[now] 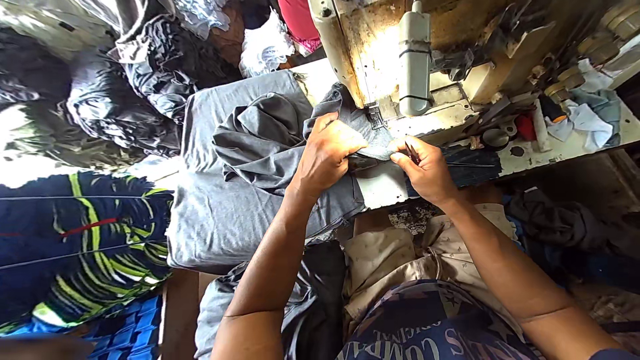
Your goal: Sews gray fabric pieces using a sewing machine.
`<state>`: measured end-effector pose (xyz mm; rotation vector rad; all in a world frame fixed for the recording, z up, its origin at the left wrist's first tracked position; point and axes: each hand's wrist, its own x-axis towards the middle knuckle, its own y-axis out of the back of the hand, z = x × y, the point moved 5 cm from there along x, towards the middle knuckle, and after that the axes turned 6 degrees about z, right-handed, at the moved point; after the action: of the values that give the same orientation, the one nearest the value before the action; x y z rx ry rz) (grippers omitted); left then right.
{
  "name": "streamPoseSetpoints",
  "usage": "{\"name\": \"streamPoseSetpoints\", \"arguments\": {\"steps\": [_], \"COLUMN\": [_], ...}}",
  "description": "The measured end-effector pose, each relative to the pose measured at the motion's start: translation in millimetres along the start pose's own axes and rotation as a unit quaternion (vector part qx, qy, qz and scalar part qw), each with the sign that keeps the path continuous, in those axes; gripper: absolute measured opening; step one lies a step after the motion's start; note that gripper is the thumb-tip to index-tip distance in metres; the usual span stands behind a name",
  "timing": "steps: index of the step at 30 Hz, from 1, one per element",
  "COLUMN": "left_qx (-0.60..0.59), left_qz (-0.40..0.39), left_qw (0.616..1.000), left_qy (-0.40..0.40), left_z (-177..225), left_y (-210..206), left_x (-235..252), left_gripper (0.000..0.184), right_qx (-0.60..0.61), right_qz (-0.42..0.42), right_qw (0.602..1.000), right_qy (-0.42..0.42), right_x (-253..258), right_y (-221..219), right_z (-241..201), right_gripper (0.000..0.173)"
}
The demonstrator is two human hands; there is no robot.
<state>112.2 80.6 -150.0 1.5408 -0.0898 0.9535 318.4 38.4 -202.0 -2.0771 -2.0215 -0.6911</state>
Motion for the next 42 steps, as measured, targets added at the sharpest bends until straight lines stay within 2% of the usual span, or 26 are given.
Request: {"name": "streamPoseSetpoints", "arguments": {"steps": [5,10,22,28,30,33,34,36,38,39,42], "left_qx": [0.024,0.013,0.048,0.075,0.079,0.107,0.119,0.131,0.092,0.051,-0.089], "left_qz": [-0.018,-0.095,-0.069,-0.076,-0.103,-0.149,-0.159,-0.165,-0.145,-0.126,-0.065], "left_qw": [1.000,0.995,0.996,0.994,0.992,0.982,0.978,0.974,0.983,0.990,0.994], "left_qy": [0.001,0.002,0.008,0.001,0.000,0.042,0.059,0.078,0.063,0.044,-0.023], "left_z": [-1,-5,-21,-20,-14,-15,-21,-34,-30,-19,33], "left_y": [-1,1,0,4,11,34,43,62,79,85,84], "left_x": [5,7,14,18,18,17,16,10,9,11,13], "left_gripper": [0.031,0.035,0.030,0.026,0.032,0.060,0.064,0.059,0.035,0.028,0.022], "right_qx": [-0.011,-0.003,0.015,0.042,0.041,0.054,0.053,0.045,0.023,0.006,-0.055], "right_qz": [0.001,-0.006,0.021,0.042,0.039,0.029,0.028,0.023,0.005,-0.013,-0.104], "right_qw": [1.000,1.000,1.000,0.998,0.998,0.998,0.998,0.998,0.999,0.999,0.992], "right_qy": [0.012,0.010,0.001,0.029,0.024,0.024,0.027,0.030,0.032,0.033,0.054], "right_x": [2,2,13,31,31,31,31,32,34,34,20], "right_y": [-1,1,-7,-16,-16,-16,-15,-15,-14,-12,-2], "right_z": [-1,1,1,8,9,11,11,11,9,6,-19], "right_gripper": [0.008,0.008,0.011,0.011,0.011,0.011,0.011,0.011,0.012,0.012,0.012]}}
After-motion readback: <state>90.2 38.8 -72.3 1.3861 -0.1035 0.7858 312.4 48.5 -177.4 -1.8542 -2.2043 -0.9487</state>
